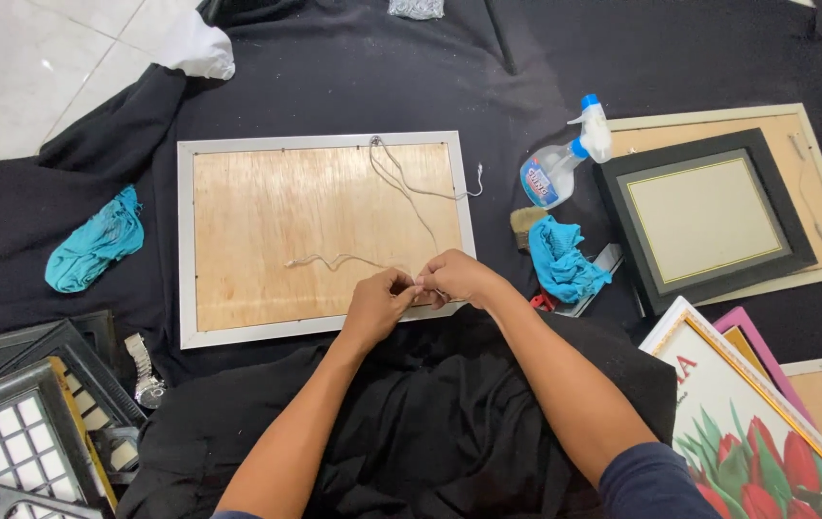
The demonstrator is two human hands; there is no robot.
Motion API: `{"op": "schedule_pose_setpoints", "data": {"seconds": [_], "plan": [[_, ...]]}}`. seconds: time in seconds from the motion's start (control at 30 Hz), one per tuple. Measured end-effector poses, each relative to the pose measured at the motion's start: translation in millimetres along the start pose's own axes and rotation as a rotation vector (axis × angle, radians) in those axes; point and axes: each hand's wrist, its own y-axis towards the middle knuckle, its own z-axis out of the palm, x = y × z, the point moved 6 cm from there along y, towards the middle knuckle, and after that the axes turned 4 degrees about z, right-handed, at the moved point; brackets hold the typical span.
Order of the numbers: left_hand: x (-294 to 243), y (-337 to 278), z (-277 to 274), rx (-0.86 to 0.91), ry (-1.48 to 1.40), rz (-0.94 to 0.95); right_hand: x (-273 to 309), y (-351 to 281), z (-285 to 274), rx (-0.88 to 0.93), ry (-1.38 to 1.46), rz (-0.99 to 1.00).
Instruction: Cleaning the glass of a picture frame, inserting the backing board, and attaching a hanging wire by threading it through eyelets.
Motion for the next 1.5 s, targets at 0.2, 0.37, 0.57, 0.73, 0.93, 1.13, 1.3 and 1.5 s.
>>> {"op": "schedule_pose_setpoints", "data": {"seconds": [0.2,0.37,0.57,0.73,0.93,1.13,1.3,1.5], "plan": [[22,7,4,-0.062,-0.145,-0.035,13,-14,4,0.055,0.031,-0.051],[25,7,2,-0.058,-0.231,-0.056,7,-7,-1,0.061,0.039,-0.060],[21,4,1,-0.046,-0.235,-0.080,12,-9,0,0.058,0.079,-0.088],[7,1,0,-0.043,-0.274,-0.100,11,-4,-5,0.047,0.101,-0.130],[-26,-13,-7,-0.064,-0.436,-0.123,-3,14,-7,-0.001,-0.042,-0.144],[-31,-17,-12,-0.168,-0.457,-0.070,4,5,-3,0.007,-0.049,-0.151],[-6,-8,-6,-0.192,-0.498,-0.154,16,-11,-3,0.022,-0.004,-0.183],[-13,-11,-6,-0.139,-0.481,-0.238,13,-8,-4,0.010,-0.025,-0.180]]}}
